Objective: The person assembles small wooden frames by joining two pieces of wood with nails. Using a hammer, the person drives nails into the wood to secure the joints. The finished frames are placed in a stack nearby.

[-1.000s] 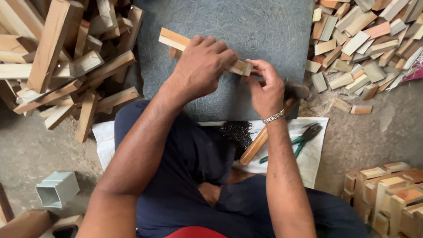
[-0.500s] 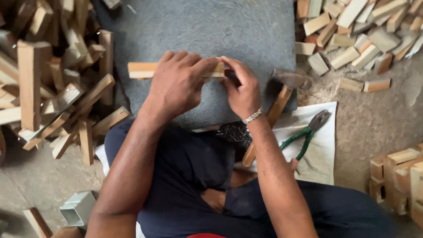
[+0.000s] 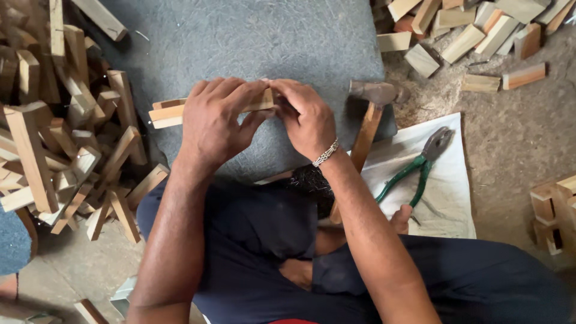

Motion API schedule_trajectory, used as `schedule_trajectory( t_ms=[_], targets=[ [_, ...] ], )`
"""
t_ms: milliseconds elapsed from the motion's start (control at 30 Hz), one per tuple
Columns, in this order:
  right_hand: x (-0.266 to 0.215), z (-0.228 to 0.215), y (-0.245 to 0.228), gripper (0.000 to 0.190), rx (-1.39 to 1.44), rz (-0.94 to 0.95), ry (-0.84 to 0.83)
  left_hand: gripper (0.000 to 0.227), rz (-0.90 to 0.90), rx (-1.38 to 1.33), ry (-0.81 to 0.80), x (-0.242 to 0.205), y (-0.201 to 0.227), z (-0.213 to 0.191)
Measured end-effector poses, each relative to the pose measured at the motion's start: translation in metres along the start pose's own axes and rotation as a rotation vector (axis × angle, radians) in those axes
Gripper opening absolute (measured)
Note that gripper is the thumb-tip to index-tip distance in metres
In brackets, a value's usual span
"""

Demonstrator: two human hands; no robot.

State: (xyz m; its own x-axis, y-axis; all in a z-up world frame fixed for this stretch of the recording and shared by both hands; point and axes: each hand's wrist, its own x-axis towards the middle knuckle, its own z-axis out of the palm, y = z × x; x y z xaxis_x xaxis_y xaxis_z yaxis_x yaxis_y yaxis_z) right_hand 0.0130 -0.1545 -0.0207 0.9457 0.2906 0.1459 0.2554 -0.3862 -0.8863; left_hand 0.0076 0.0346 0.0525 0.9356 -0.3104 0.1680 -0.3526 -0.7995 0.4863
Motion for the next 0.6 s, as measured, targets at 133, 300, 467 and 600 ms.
schedule_trajectory(
  t_ms=[133,300,467,600],
  targets=[
    [0.0016,-0.0008,0.0014,0.046,-0.035,-0.035,0.002,0.034,0.001,-0.015,-0.010,0.0014,-0.0012,0.0015],
    [0.0030,-0.0020,0.0013,0.049,-0.052,-0.043,-0.010,0.033,0.000,0.017,-0.001,0.0022,-0.0035,0.0026],
    [0.0025,-0.0009,0.0026,0.048,-0.070,-0.036,-0.011,0.033,0.009,0.020,-0.009,0.0026,-0.0053,0.0038],
    [0.0009,0.0012,0.0052,0.049,-0.079,-0.045,-0.003,0.031,0.005,0.013,-0.008,0.0025,-0.0056,0.0056]
  ],
)
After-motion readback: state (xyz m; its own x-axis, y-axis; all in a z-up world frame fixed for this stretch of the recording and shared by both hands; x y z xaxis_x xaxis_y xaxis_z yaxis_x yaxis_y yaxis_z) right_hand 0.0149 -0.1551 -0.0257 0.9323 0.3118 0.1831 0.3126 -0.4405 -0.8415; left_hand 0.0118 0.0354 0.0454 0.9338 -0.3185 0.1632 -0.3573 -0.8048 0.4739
